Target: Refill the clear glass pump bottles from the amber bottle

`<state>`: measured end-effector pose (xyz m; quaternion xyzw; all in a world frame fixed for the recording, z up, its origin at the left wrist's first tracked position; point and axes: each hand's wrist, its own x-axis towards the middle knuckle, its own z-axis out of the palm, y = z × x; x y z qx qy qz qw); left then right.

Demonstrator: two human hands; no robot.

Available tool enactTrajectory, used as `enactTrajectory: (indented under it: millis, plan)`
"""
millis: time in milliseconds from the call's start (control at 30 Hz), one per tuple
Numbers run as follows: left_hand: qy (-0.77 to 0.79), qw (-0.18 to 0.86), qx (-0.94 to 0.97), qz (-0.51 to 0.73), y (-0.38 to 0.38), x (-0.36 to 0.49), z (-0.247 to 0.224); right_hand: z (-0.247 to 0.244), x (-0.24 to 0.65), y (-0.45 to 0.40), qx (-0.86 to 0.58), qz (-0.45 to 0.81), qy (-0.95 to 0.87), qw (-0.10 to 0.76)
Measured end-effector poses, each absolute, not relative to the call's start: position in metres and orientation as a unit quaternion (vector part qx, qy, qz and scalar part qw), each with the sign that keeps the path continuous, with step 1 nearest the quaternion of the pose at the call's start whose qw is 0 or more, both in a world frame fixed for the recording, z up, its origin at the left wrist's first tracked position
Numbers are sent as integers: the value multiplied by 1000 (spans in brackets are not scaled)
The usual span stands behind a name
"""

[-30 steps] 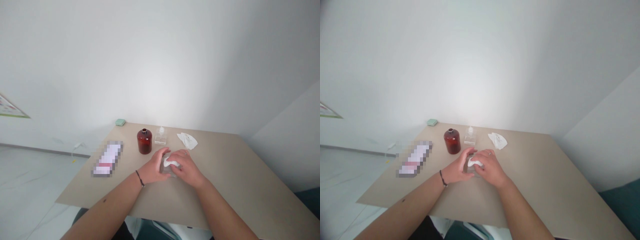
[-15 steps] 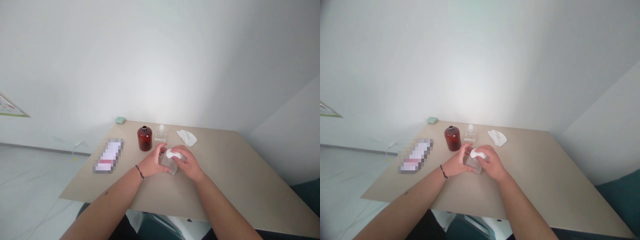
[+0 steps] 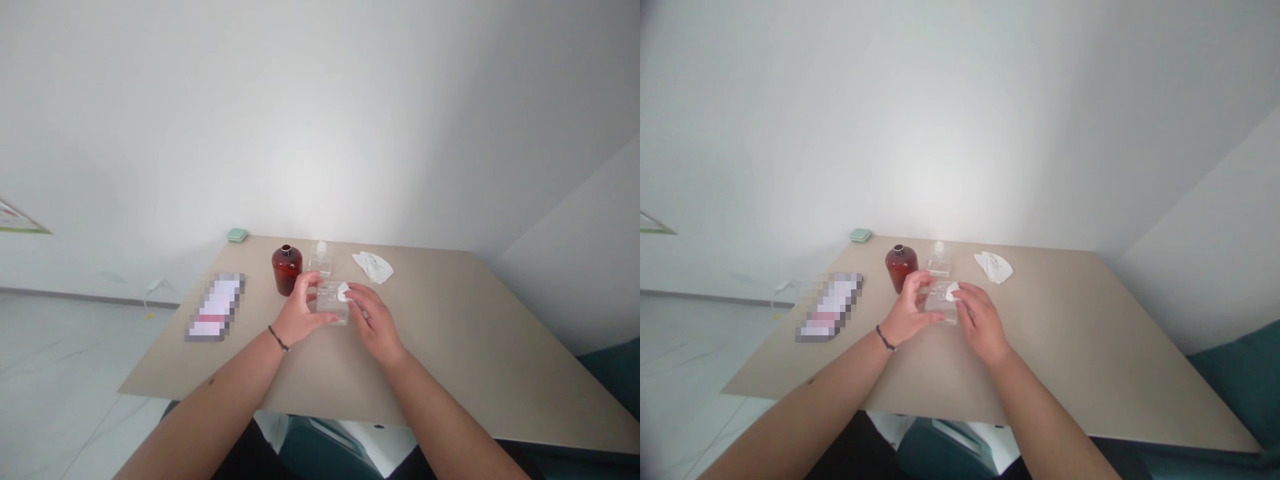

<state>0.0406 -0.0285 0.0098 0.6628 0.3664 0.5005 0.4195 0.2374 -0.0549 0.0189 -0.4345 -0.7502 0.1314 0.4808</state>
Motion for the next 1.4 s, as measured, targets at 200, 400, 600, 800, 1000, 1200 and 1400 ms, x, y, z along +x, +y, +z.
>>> enactTrajectory:
  millis: [200, 400, 600, 800, 1000, 1200, 1400]
  plan:
    - [334, 434, 679, 489, -28, 40, 8, 18, 241, -52, -424, 120, -768, 464]
    - [290, 466, 686, 478, -29, 40, 4, 21, 243, -51, -411, 205, -742, 488]
    - [260, 492, 682, 474, -30, 39, 5, 21, 242, -48, -447, 316, -668, 504]
    - [237, 523, 672, 468, -34, 41, 10, 12, 236, -45, -472, 474, -517, 534]
    - [280, 519, 641, 492, -30, 41, 12, 12, 226, -48, -430, 553, -416, 580]
    - [331, 527, 628, 467, -34, 47, 11, 4, 227, -48, -418, 497, -461, 605]
    - [362, 517, 621, 464, -40, 53, 11, 2, 221, -52, -411, 466, -545, 562]
